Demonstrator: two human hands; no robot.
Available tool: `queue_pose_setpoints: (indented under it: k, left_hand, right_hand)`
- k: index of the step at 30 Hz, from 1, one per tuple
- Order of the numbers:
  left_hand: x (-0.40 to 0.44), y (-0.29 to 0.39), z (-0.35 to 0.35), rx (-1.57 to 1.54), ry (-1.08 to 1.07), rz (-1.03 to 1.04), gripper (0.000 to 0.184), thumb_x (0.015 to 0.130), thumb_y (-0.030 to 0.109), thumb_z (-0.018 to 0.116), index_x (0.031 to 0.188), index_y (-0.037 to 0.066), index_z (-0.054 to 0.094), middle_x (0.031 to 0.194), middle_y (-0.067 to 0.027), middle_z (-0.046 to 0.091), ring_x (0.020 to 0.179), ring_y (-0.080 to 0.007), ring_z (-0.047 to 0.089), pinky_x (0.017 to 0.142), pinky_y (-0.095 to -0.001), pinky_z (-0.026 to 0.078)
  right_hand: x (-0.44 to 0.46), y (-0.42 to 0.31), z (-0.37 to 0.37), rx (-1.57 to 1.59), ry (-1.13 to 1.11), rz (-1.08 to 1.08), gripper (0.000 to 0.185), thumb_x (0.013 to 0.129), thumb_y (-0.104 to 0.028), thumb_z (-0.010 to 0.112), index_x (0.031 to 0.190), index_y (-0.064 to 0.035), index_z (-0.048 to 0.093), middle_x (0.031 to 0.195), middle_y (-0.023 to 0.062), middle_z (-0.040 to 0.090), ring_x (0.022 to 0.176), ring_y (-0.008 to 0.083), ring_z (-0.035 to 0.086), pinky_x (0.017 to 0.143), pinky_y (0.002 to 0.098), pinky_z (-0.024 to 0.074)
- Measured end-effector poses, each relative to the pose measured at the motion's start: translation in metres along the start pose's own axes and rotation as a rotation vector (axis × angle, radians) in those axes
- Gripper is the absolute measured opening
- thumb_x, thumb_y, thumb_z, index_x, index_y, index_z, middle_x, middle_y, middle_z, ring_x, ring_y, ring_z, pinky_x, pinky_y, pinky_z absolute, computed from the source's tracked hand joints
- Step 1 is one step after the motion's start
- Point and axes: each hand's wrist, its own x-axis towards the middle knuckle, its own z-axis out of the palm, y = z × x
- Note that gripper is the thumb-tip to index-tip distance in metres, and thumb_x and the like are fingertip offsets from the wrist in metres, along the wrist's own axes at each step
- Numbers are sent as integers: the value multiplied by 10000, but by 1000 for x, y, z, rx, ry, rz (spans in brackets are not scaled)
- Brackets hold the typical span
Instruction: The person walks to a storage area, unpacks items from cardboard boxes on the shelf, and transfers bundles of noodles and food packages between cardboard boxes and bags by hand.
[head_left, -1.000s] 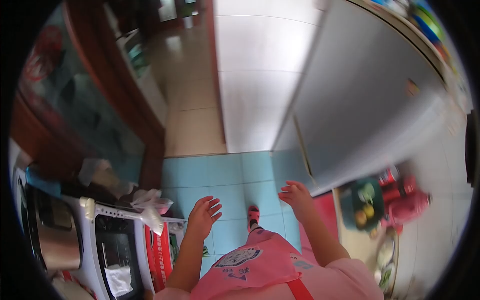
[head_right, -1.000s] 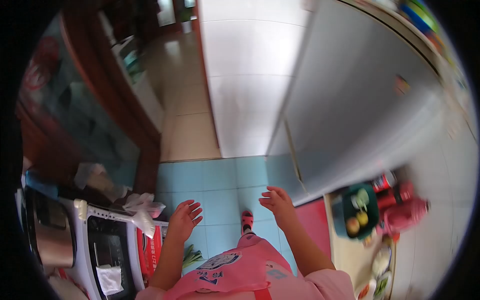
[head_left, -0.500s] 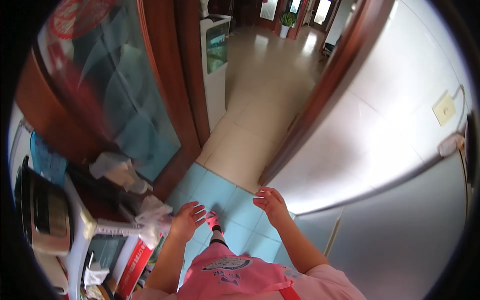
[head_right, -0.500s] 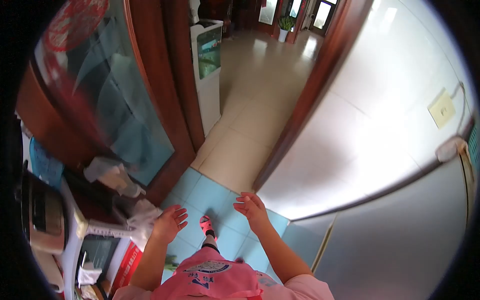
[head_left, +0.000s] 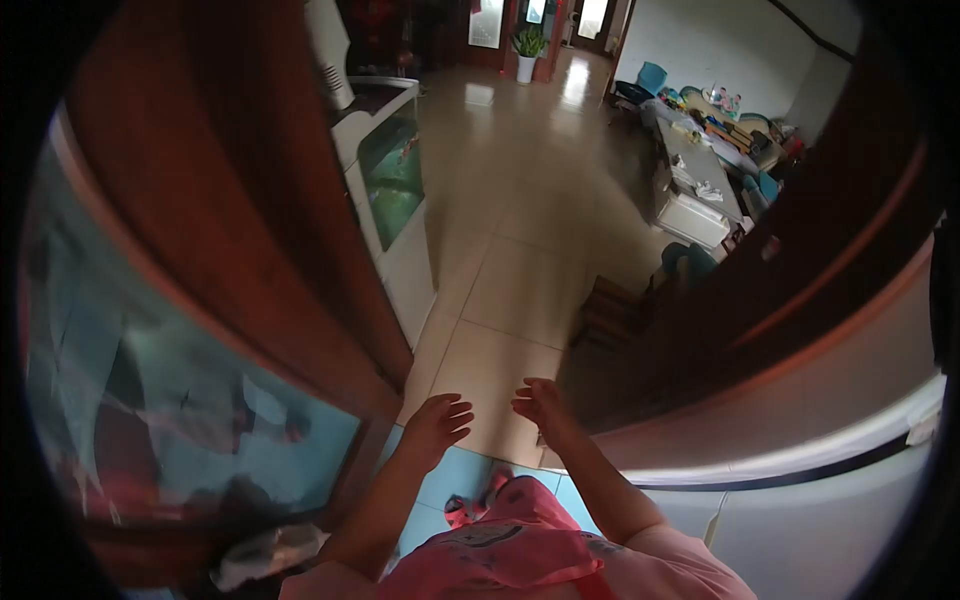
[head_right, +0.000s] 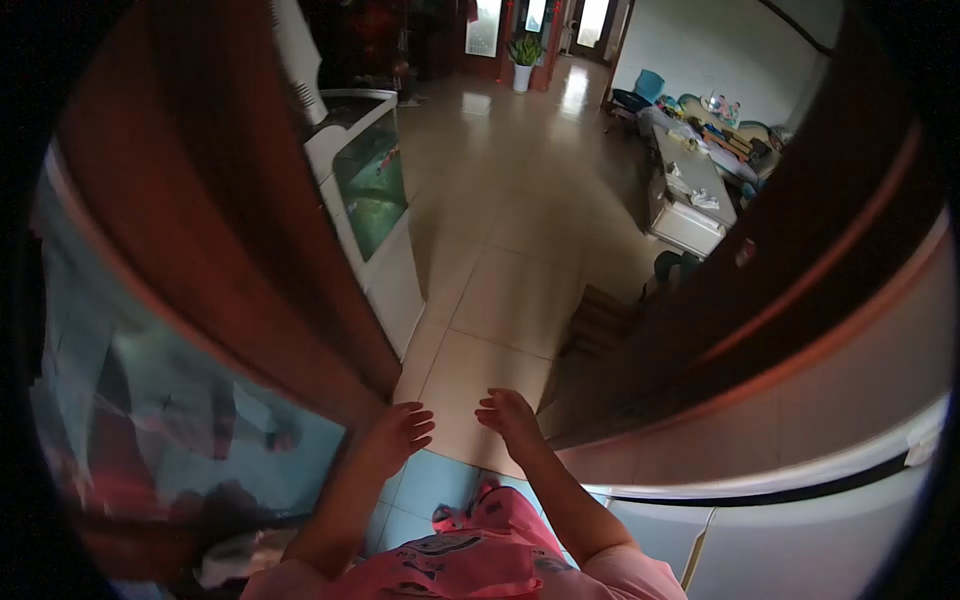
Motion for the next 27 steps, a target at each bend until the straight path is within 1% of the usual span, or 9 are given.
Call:
queue_pose_setpoints:
  k: [3,7,9,12,17,19,21,23,27]
  left_hand:
    - [98,35,19,32,-16,-46,299,924,235,563,1179,81,530,1129,-118,606,1038,-262,587,884,-410,489]
    - [233,96,43,70,-2,-102,323,922,242,555,1192,72,503,1158,-121,587,1054,-264,579,902,-428,478]
    - [282,134,63,115,87,-150,322,920,240,550,1187,69,499,1171,-123,576,1066,-264,568,910,-435,472]
    - [366,185,93,145,149,-111,297,963,225,459,1211,62,471,1132,-108,578,1035,-246,572,898,-406,474]
    - [510,249,121,69,116,-140,250,960,208,460,1160,63,501,1104,-113,596,1020,-250,586,868,-404,488]
    - [585,273,130,14,25,-158,283,926,251,524,1139,70,569,1104,-129,628,1026,-280,596,900,-450,475]
    - [659,307,145,5,5,-168,283,920,255,540,1130,71,583,1106,-128,638,1029,-278,603,885,-450,486]
    - [744,355,168,-27,-11,-182,227,942,207,503,1113,64,546,1041,-112,640,962,-259,619,806,-413,508]
    - [918,425,226,7,-88,-208,224,952,218,492,1114,74,544,1059,-107,629,972,-238,615,825,-394,508]
  right_hand:
    - [95,-32,-9,-7,93,-19,465,923,-375,596,1205,-20,496,1081,138,586,926,249,637,859,370,527]
    - [245,-80,-33,83,183,-20,366,960,-272,544,1193,2,474,1056,155,594,884,250,648,825,371,546]
    - [311,-110,-40,77,197,0,374,956,-269,550,1196,8,476,1052,157,593,881,243,648,817,368,547]
    - [379,-157,-46,104,224,24,372,952,-265,554,1196,6,479,1043,149,593,875,240,644,821,366,544]
    - [488,-245,-75,141,222,-38,414,951,-278,554,1222,22,463,1078,179,576,897,267,641,862,390,532]
    - [540,-286,-94,139,224,-74,421,952,-272,552,1234,25,456,1092,196,571,915,280,641,871,399,530]
    - [594,-323,-110,125,276,-124,423,950,-275,558,1231,26,462,1096,198,575,926,287,639,870,402,533]
    - [664,-369,-126,150,336,-155,393,954,-252,551,1215,33,477,1061,190,593,907,294,644,841,400,546]
    - [766,-465,-178,142,427,-231,344,963,-222,534,1200,21,480,1023,170,608,870,274,648,809,390,553]
